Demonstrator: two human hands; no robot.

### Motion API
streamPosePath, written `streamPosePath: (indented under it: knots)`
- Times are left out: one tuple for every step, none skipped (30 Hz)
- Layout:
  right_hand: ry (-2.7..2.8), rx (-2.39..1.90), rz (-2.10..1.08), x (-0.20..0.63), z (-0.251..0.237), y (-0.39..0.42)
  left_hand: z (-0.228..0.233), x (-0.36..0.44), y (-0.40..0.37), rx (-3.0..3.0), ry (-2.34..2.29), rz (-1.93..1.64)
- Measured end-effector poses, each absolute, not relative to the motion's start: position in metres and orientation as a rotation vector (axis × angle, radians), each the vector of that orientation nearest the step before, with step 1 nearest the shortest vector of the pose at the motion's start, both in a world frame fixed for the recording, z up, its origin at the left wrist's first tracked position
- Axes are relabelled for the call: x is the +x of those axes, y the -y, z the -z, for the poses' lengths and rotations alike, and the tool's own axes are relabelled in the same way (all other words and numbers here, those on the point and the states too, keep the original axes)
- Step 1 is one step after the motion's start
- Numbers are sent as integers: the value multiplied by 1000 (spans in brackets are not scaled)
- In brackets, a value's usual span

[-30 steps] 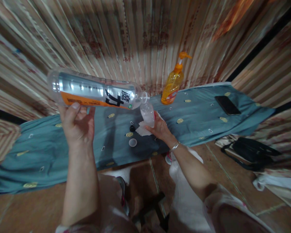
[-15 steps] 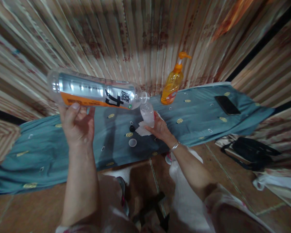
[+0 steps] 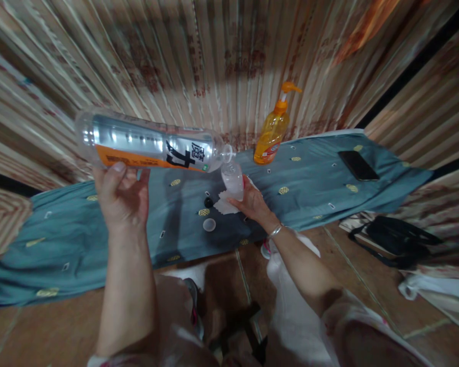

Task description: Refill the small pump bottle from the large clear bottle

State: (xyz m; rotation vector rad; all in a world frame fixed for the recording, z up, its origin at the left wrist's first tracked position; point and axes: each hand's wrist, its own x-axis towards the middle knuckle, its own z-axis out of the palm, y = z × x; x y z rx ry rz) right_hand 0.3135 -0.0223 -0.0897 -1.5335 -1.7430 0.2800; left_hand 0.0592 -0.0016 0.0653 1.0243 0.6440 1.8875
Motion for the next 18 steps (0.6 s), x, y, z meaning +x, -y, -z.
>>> streamPosePath:
  knots:
    - [1746,-1530,-280,313,90,22,-65,59,1,1021,-643,-1885]
    - [1749,-1526,-283,313,89,23,-64,58,1,1021,-640,-1885]
    - [1751,-1523,-285,313,89,23,-64,58,1,1024,-635,-1887]
    - [1751,-1523,-286,313,89,22,-63,57,1,1034,-627,-1887]
    - [1750,-1525,-287,313,89,22,-63,57,1,1046,-619,-1888]
    - [1749,-1529,-285,313,89,22,-63,57,0,1057,-617,-1887]
    - [1747,-1534,-281,313,89,22,-63,57,0,1065,-615,-1889]
    - [1743,-1537,-277,313,90,22,-64,57,0,1070,-615,-1892]
    - [1741,-1539,-274,313,90,22,-64,57,0,1072,-617,-1896]
    - [1739,-1541,-270,313,91,22,-64,58,0,1074,-621,-1901]
    - [1738,-1541,-267,313,91,22,-65,58,1,1077,-627,-1900]
    - [1738,-1540,-266,313,92,21,-65,58,1,1081,-633,-1896]
    - [1739,-1540,-267,313,92,21,-66,58,1,1084,-635,-1891]
    - [1740,-1540,-270,313,92,21,-66,58,1,1084,-634,-1886]
    - [1740,-1540,-274,314,92,21,-66,58,1,1083,-629,-1882]
    - [1742,-1539,-278,314,92,21,-66,58,1,1081,-621,-1884]
    - [1743,-1538,-281,314,92,21,-65,58,1,1076,-614,-1889]
    - [1744,-1538,-284,314,92,21,-65,58,1,1071,-610,-1893]
